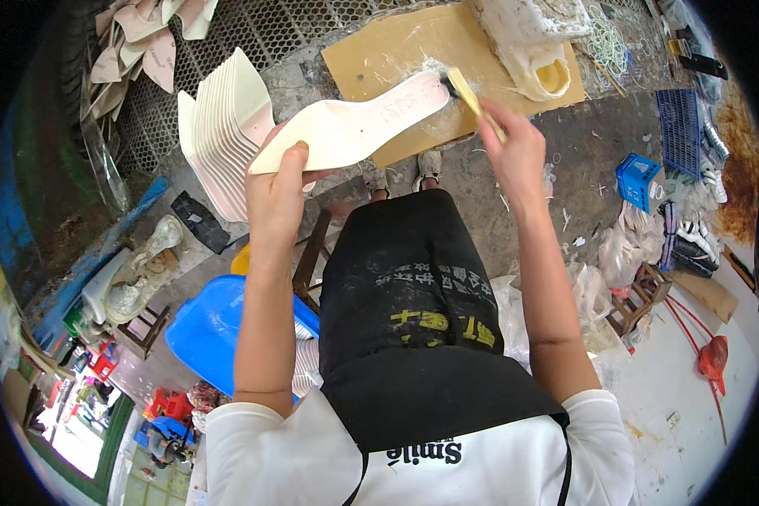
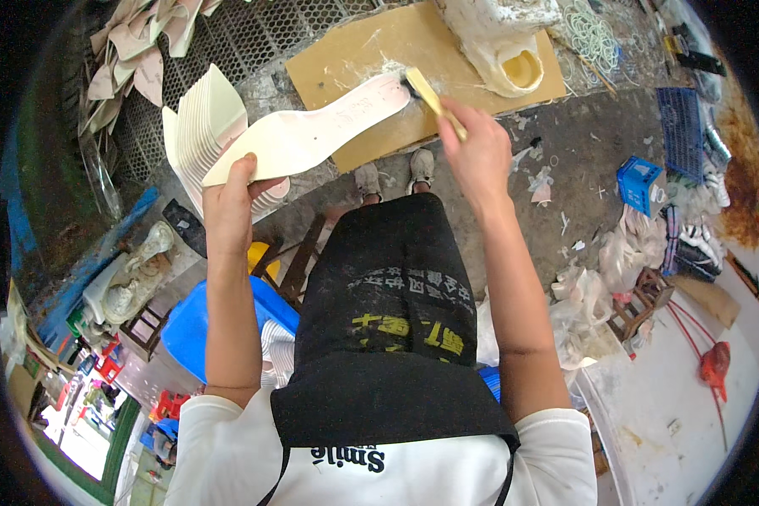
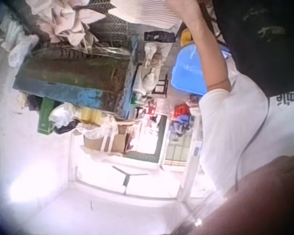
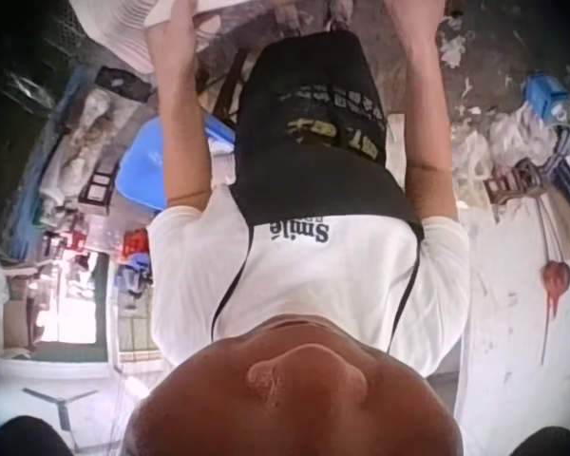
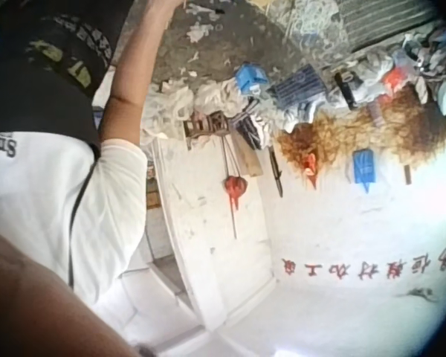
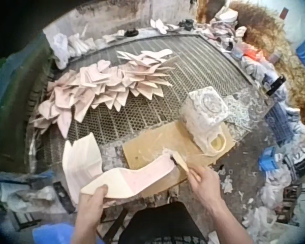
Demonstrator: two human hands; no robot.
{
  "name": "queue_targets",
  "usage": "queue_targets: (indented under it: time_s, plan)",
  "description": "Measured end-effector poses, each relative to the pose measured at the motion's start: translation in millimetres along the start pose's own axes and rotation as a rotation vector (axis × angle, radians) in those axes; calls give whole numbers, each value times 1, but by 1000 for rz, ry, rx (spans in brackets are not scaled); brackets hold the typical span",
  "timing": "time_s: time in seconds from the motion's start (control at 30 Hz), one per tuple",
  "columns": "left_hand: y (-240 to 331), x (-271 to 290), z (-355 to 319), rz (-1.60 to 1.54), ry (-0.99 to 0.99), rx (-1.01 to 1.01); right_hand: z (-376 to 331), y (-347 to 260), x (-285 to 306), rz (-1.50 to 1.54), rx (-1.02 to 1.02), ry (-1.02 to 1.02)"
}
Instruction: The person applies adhesive onto shoe insoles one by one using a small brush, stacks the insoles, and arranges stacks of insoles in a blue bin by hand.
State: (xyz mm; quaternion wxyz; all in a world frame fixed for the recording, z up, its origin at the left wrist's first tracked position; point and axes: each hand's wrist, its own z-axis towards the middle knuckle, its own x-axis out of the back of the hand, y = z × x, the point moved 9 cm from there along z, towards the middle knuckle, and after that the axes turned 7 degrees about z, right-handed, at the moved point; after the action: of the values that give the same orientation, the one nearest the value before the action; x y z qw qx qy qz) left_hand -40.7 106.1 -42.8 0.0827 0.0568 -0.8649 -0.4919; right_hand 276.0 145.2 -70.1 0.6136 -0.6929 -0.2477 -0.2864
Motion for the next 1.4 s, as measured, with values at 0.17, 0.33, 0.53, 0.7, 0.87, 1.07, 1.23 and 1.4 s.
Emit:
queue_targets:
  time_s: [0.17,0.33,0.53,0.7,0.87,1.07,1.23,1.4]
  plan:
    - [2,0,-1,33,23,-38,-14,-101,-34,53,310,-144]
    - [10,-2,-6,84,26,-104,19,-47,-15,-121,143,-10]
    - [13,-5,-7,85,35,-138,-5,-54,-28,132,211,-60]
    - [8,-1,-2,79,38,-117,-37,-46,-3,140,183,46]
    - [21,-4,-5,51,54,-69,-59,-43,-21,152,67,-104]
    - [26,-11,-4,71,-2,-70,-55,-54,9,176,186,35]
    - [16,3,-1,40,-36,-34,-44,-10,26,168,-5,73]
    - [21,-8,-6,36,-354,-46,0,36,125,-185,-111,221]
